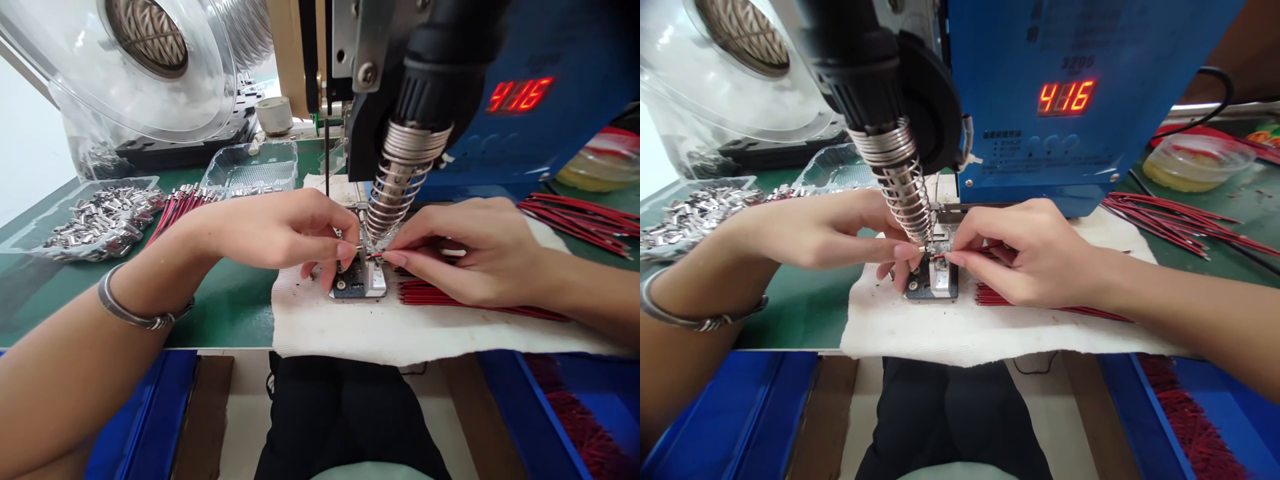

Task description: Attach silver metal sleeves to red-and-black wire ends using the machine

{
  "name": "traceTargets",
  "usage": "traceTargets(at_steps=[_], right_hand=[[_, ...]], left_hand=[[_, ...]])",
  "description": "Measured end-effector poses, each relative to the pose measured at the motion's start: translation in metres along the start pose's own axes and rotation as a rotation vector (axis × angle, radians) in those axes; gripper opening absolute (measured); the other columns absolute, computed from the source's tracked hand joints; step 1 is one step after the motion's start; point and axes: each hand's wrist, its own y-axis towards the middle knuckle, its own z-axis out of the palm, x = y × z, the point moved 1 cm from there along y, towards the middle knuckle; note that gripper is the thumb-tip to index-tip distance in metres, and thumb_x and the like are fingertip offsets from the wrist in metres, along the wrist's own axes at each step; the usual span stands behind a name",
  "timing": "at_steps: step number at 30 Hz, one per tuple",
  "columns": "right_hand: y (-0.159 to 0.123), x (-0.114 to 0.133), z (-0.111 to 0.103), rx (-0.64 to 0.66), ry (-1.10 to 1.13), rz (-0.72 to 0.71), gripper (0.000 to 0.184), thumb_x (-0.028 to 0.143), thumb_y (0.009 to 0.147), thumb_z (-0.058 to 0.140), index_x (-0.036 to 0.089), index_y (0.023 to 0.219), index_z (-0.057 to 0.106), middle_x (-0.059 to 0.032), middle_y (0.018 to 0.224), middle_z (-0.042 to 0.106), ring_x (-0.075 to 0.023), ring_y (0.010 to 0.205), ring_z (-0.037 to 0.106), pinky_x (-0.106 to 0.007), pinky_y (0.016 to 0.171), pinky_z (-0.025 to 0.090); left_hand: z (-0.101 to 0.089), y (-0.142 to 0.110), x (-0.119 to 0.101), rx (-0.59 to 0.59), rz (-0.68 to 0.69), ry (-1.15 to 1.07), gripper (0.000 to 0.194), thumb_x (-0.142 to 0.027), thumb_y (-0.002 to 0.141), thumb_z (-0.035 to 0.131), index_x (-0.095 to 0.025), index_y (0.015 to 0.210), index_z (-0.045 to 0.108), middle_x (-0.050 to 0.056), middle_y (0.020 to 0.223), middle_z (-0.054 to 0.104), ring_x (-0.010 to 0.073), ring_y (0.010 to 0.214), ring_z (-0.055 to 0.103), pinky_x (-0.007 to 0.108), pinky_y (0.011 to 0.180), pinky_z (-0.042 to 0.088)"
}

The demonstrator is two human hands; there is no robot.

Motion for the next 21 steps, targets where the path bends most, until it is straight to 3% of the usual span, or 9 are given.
traceTargets(at_steps=[3,8,12,17,21], right_hand=[[-0.0008,-0.0011,0.0011,0.013,0.003,0.002,0.009,0.018,0.104,0.067,0.018,0.096,0.071,0.0008,0.080,0.077,-0.0081,0.058,0.065,-0.022,0.053,0.045],[-0.0019,-0.0015,-0.0001,0.006,-0.035,-0.028,0.012,0.022,0.108,0.065,0.020,0.096,0.068,0.0049,0.076,0.074,-0.0056,0.056,0.061,-0.020,0.052,0.043],[-0.0030,-0.0020,-0.0016,0.023,-0.052,-0.041,0.014,0.026,0.110,0.063,0.021,0.098,0.068,0.0066,0.076,0.074,-0.0040,0.056,0.061,-0.019,0.052,0.042],[-0.0024,-0.0028,-0.0012,0.033,-0.057,-0.049,0.014,0.028,0.110,0.063,0.023,0.099,0.068,0.0073,0.075,0.074,-0.0047,0.056,0.063,-0.020,0.051,0.043],[-0.0007,-0.0031,-0.0022,0.046,-0.056,-0.067,0.014,0.027,0.111,0.062,0.023,0.098,0.067,0.0076,0.074,0.074,-0.0045,0.054,0.060,-0.020,0.051,0.042]], left_hand=[[0.0000,0.0002,0.0009,0.011,0.016,-0.004,0.018,-0.015,0.093,0.058,-0.020,0.077,0.064,0.002,0.079,0.079,0.0172,0.071,0.077,0.021,0.061,0.060],[0.0002,-0.0030,-0.0011,0.001,0.045,0.066,0.023,-0.015,0.097,0.054,-0.017,0.081,0.070,0.003,0.082,0.081,0.0136,0.067,0.072,0.021,0.064,0.059],[0.0009,-0.0037,-0.0015,0.000,0.044,0.075,0.025,-0.013,0.098,0.049,-0.014,0.081,0.067,-0.001,0.076,0.078,0.0110,0.067,0.071,0.018,0.064,0.057],[0.0007,0.0003,0.0022,-0.013,0.094,0.058,0.021,-0.012,0.093,0.055,-0.020,0.074,0.058,-0.001,0.070,0.073,0.0132,0.063,0.072,0.018,0.059,0.057],[0.0013,0.0002,0.0013,-0.021,0.116,0.085,0.023,-0.013,0.096,0.055,-0.021,0.075,0.058,0.001,0.072,0.074,0.0139,0.065,0.072,0.020,0.059,0.058]])
